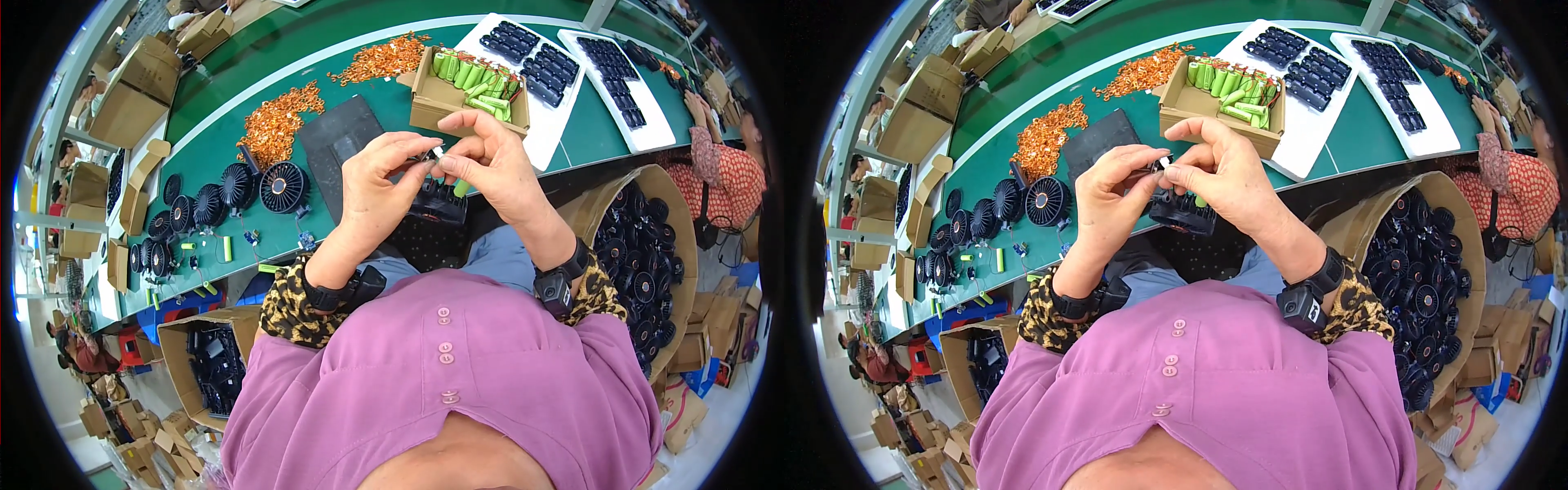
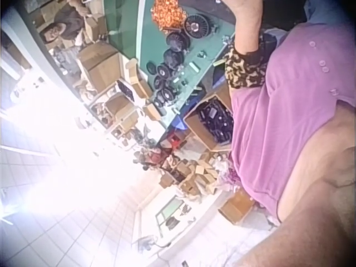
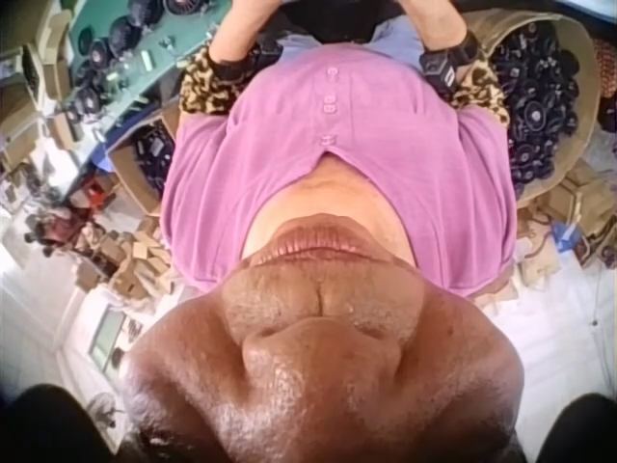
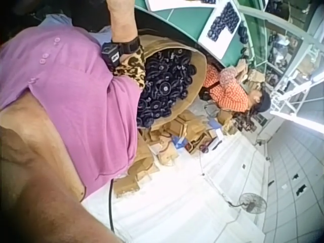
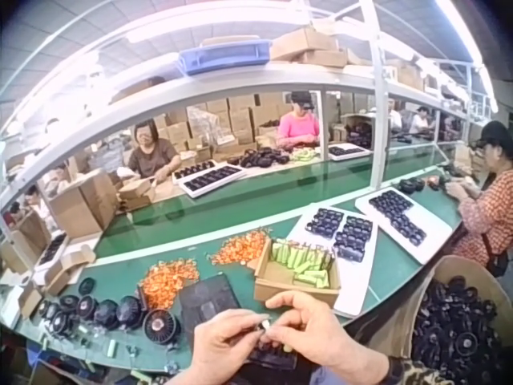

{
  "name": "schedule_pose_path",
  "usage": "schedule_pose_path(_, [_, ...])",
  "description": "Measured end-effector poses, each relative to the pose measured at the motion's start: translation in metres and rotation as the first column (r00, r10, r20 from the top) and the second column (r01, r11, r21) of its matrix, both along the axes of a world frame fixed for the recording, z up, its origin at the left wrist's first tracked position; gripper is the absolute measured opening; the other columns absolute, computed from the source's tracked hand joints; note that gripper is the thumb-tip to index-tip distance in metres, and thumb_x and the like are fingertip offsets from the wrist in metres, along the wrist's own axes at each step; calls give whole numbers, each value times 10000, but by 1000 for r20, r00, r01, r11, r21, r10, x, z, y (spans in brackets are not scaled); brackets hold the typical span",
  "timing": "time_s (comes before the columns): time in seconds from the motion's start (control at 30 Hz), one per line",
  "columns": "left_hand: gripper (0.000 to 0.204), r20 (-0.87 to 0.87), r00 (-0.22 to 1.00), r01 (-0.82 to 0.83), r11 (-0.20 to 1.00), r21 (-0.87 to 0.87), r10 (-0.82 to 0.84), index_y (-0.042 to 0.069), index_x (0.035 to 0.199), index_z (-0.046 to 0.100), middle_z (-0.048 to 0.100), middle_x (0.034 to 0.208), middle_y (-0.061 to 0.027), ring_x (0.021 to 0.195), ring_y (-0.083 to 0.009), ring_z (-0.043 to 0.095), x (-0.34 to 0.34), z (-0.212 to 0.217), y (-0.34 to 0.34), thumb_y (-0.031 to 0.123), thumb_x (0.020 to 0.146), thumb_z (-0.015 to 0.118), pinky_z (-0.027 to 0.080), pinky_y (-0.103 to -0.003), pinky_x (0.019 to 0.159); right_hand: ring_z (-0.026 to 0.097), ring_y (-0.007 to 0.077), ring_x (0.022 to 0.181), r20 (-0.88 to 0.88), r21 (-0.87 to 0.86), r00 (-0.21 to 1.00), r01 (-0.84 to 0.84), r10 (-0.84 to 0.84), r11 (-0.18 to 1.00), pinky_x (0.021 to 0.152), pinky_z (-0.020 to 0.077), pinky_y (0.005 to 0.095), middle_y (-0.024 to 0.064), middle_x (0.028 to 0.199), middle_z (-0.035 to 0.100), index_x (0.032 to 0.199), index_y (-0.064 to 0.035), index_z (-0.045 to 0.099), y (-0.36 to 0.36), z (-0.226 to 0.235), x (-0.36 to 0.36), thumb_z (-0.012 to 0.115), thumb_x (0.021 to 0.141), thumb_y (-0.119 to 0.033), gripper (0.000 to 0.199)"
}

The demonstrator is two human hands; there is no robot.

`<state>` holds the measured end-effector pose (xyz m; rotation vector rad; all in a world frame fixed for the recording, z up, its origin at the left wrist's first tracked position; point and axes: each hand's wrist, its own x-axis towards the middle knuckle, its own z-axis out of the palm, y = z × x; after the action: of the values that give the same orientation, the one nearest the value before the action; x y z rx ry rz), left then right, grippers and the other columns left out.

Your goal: Assembling small handheld fans by connecting batteries and circuit boards to the motor housing at a workbench.

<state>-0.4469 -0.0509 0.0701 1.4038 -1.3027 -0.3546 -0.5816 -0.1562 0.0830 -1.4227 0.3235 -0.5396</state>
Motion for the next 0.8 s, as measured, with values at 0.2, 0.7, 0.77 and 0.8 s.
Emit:
schedule_pose_path(0.2, [270,342,921,-127,975,-184,184,81,932,655,616,868,-95,756,-212,631,-5,3,0,-52,701,618,519,-273,624,599,105,687,13,-5,997,73,-73,997,625,461,209,82,739,631,1095,5,449,5,-1,-1,600,798,-33,335])
schedule_pose_path(0.7, [348,189,982,37,993,-114,-15,66,1044,580,581,865,-109,822,-226,588,-1,8,2,6,704,626,489,-310,660,553,74,617,-59,-135,996,61,-69,989,549,423,192,49,685,608,1103,-23,445,6,13,-2,574,776,28,355])
schedule_pose_path(0.77, [496,77,997,22,996,85,-29,91,1207,465,562,900,-117,961,-204,532,15,7,9,203,759,648,469,-310,726,542,71,617,32,-148,993,119,-116,982,565,421,182,54,710,615,1121,-24,451,11,23,-2,561,791,31,351])
schedule_pose_path(0.8, [554,49,999,-28,957,290,14,79,1239,439,573,850,-136,872,-209,571,30,-6,3,410,817,576,484,-309,691,537,68,617,55,-160,987,160,-153,974,569,418,177,56,723,618,1127,-25,453,14,27,0,555,799,33,348])
